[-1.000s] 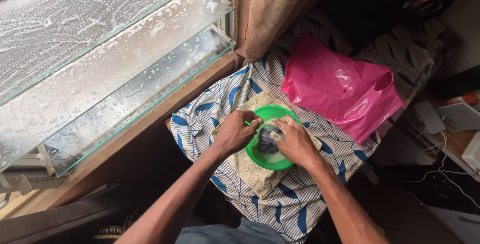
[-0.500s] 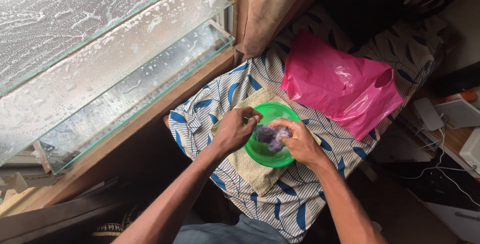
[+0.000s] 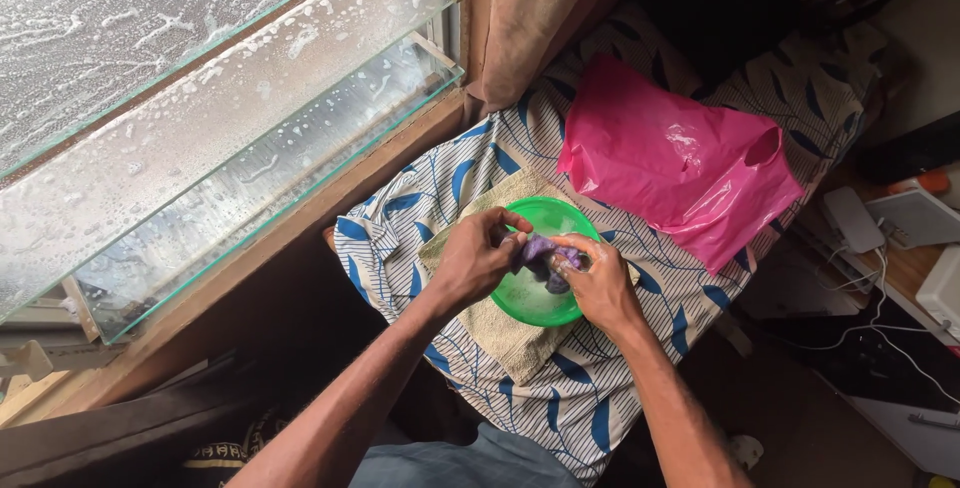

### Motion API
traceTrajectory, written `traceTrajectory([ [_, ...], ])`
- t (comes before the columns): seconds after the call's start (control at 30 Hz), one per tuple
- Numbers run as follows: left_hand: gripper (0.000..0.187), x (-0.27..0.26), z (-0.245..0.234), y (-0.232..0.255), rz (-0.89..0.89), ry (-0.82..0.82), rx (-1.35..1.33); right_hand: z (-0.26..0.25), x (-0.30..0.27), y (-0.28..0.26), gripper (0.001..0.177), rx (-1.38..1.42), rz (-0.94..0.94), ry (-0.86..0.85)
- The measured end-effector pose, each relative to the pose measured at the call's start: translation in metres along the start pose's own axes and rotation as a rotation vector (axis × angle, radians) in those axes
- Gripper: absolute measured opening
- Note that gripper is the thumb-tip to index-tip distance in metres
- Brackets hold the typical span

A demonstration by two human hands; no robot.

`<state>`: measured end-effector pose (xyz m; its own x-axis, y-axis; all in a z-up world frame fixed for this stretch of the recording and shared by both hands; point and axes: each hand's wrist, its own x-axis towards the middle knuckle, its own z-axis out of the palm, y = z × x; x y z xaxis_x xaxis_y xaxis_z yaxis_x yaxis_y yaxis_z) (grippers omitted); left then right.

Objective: Cleaning the glass slats of a jalousie window using a cloth and soapy water.

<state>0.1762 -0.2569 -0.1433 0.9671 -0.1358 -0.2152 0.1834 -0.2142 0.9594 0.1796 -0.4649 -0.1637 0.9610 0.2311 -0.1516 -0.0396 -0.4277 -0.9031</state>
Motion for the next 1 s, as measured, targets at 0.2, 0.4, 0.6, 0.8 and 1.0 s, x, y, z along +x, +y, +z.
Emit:
traceTrajectory([
  [0.2,0.019,0.003,-0.001,-0.004,0.058,0.107,-0.142,-0.013,-0.01,-0.001,0.027,-0.308,-0.069,0.037],
  [0.4,0.028,0.009,-0.006,0.006,-0.111,0.092,-0.006,-0.031,-0.022,-0.02,0.026,-0.022,-0.248,0.049],
  [0.6,0.053,0.007,0.001,0.011,0.093,-0.127,0.276,-0.036,-0.026,-0.044,0.027,0.184,-0.187,0.032],
  [0.8,0.043,-0.003,0.01,0.02,0.114,-0.028,0.406,-0.007,0.002,-0.022,0.036,-0.351,-0.064,0.043],
  [1.0,0.041,0.002,0.008,-0.005,0.186,0.114,0.273,0.05,0.035,0.064,0.048,-0.771,-0.035,-0.239],
])
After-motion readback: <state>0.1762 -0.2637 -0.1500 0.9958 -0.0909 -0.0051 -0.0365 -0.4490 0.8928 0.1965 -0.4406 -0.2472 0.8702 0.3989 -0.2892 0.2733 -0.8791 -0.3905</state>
